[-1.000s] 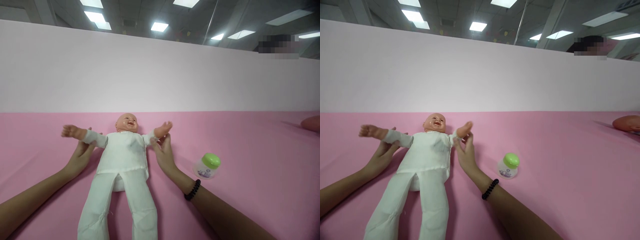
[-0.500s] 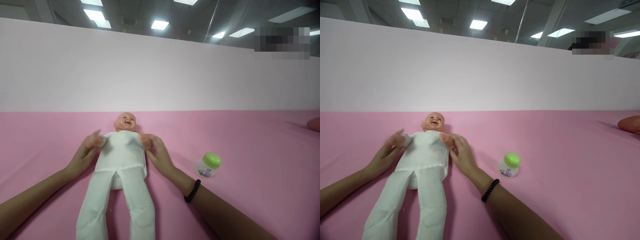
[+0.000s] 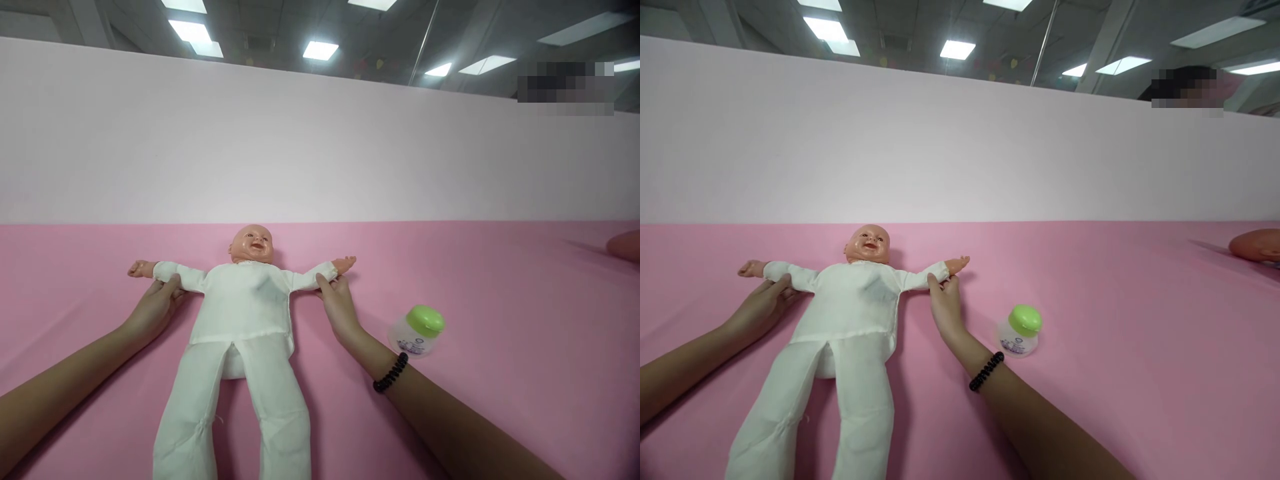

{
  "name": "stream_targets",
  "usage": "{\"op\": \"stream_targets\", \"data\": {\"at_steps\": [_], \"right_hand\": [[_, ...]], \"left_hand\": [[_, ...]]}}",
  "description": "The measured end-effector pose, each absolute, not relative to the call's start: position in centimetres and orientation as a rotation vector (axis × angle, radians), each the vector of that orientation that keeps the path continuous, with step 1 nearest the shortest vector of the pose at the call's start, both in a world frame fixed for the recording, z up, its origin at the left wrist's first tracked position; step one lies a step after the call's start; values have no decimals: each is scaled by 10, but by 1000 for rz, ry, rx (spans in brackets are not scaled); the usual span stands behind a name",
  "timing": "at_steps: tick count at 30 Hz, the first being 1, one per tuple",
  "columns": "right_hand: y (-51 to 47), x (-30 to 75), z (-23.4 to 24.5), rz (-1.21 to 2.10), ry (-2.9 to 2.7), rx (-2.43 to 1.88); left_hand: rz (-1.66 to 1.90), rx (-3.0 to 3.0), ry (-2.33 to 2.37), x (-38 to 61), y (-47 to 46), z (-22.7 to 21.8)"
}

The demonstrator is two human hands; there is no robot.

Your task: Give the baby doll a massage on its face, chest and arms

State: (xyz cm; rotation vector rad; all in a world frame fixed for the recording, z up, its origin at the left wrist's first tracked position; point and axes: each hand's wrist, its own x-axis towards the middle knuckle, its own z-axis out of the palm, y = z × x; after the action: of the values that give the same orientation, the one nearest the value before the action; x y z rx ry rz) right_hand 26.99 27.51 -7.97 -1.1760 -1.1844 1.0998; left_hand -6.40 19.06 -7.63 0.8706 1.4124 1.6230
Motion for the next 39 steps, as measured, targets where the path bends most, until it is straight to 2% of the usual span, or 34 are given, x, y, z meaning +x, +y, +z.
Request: {"op": "stream_targets", "data": {"at_steps": [4, 11, 15, 18, 23, 33, 39], "right_hand": [[272, 268, -81, 1081, -1362, -1022], [261, 261, -85, 741, -1937, -675], [261, 260, -83, 939, -1764, -761], [267, 261, -82, 1132, -1478, -899], [277, 268, -84, 1266, -1163, -1024], [262, 264, -83, 877, -1831, -693], [262, 265, -81, 1085, -1689, -776]], "left_hand": [[1587, 1026, 1489, -51, 180, -69], [1346, 1532, 1516, -45, 169, -64], [1406, 1312, 1576, -46, 172, -64], [1547, 1032, 1449, -52, 181, -67], [1602, 857, 1365, -59, 189, -73], [1351, 1412, 1547, -44, 172, -64], [1391, 1285, 1554, -46, 175, -68]]}}
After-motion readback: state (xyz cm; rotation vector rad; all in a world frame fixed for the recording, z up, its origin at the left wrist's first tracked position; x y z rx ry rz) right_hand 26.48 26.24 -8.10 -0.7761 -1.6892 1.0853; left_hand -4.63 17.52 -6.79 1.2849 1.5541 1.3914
